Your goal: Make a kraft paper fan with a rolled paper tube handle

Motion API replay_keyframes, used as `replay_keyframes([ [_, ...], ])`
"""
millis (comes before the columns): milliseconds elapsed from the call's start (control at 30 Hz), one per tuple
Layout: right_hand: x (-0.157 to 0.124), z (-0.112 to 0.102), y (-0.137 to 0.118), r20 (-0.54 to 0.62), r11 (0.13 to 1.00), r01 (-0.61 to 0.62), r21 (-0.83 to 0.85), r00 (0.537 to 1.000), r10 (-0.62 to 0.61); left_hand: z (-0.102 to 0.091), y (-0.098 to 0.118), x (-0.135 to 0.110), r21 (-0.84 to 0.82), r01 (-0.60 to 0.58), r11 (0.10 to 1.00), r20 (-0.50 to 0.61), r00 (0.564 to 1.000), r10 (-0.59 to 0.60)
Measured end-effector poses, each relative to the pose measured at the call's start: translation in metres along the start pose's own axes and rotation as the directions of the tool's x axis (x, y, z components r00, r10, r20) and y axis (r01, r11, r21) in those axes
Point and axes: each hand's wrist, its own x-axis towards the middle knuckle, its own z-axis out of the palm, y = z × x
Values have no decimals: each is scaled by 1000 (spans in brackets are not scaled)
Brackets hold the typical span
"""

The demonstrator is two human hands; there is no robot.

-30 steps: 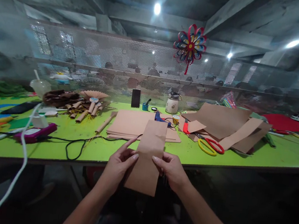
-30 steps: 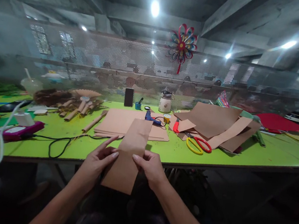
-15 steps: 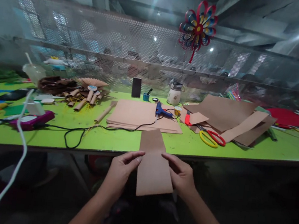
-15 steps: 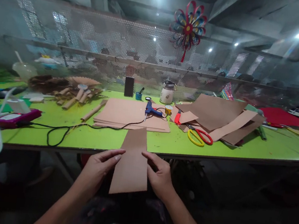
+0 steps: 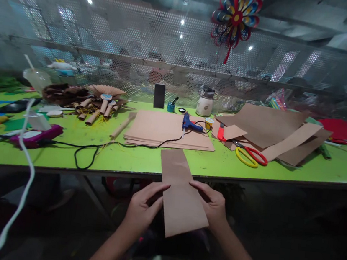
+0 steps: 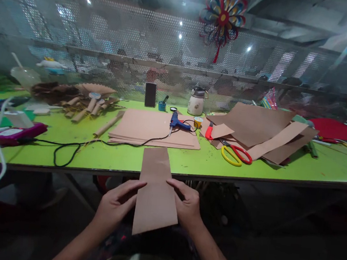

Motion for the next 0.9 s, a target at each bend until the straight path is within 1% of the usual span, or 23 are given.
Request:
replay_keyframes([
  [133, 1, 0, -2, 52, 995, -52, 82, 997, 48, 2, -3, -1, 46, -62, 997, -45, 997, 64],
  [333, 5, -2, -2, 97, 990, -87, 110, 992, 76, 0, -6, -1, 69, -139, 988, -55, 988, 143],
  [400, 6, -2, -2, 115, 981, -119, 151, 988, 102, 0, -7, -1, 57, -122, 991, -43, 991, 124],
  [533, 7, 0, -2, 155, 970, -143, 198, 981, 114, 2, -8, -1, 21, -35, 999, -19, 999, 35],
  [600, 8, 0, -1, 157, 974, -124, 191, 983, 94, 2, -6, -1, 1, -10, 1000, -13, 1000, 10],
  [700, 9, -1, 2, 165, 985, -62, 161, 986, 35, 2, -4, 1, -21, -10, 1000, -8, 1000, 10],
  [900, 17, -10, 1, 276, 992, 73, 103, 956, -99, -1, -5, 2, -40, -46, 998, -3, 999, 46],
])
